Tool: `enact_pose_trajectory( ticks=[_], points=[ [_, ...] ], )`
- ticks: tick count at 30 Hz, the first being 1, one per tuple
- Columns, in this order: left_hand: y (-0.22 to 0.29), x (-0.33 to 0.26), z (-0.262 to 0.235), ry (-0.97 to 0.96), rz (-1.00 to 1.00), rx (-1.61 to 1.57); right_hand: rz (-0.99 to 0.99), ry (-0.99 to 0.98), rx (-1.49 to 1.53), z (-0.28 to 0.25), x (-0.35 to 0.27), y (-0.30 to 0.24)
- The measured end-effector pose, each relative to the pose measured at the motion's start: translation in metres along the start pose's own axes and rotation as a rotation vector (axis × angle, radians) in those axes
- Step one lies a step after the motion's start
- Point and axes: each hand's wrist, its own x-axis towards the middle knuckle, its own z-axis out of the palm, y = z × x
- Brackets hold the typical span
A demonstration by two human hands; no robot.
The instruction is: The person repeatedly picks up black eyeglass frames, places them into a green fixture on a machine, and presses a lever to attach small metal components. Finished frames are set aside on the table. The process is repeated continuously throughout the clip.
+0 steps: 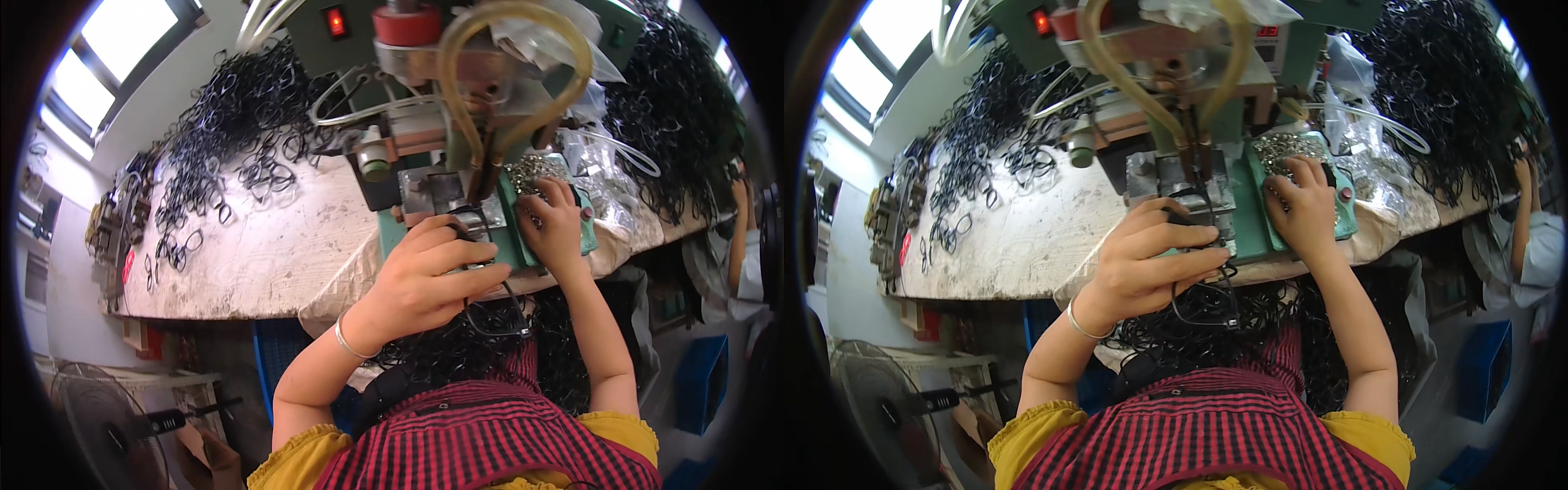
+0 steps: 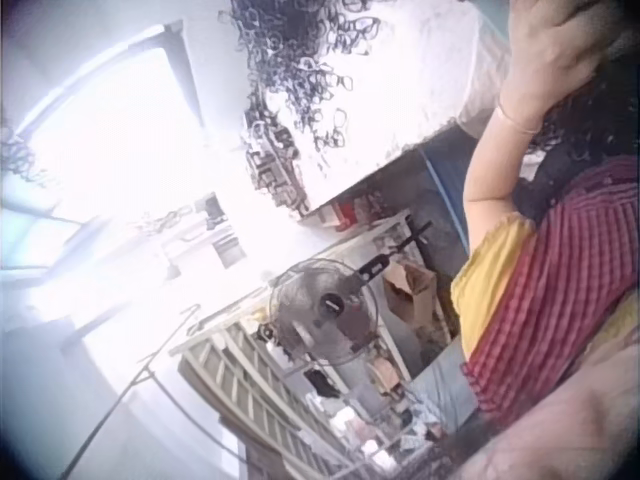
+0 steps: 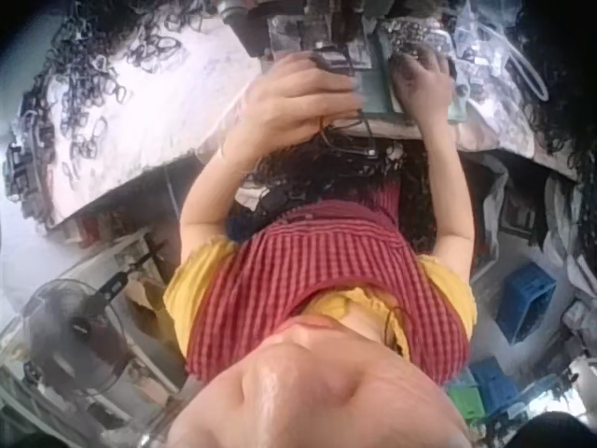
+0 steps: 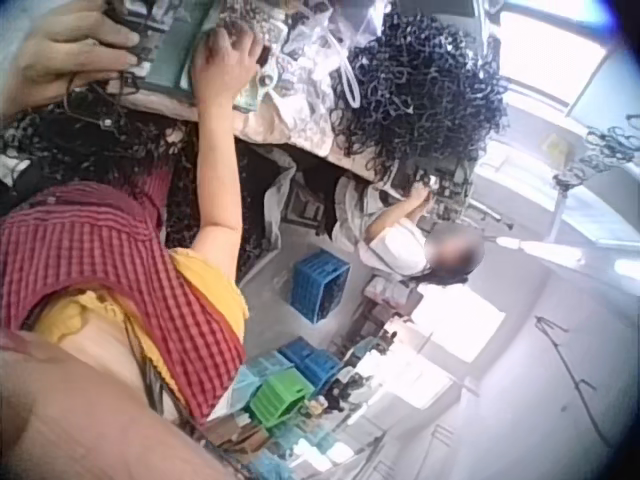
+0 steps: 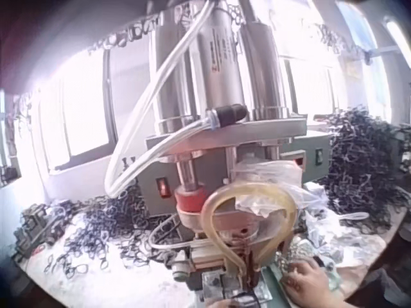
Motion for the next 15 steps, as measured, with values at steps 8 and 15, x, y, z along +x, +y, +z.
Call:
enact_pose_trajectory(
  ticks=[8,15],
  points=[
    [0.046,-0.082,0.031,0.207,-0.622,0.227,0.174,0.117,0.096,-0.004,-0.011,0.016],
    [0.013,-0.11,-0.072,0.422,-0.484,0.549,0.475,0.119,0.414,-0.02,-0.02,-0.004]
  ],
)
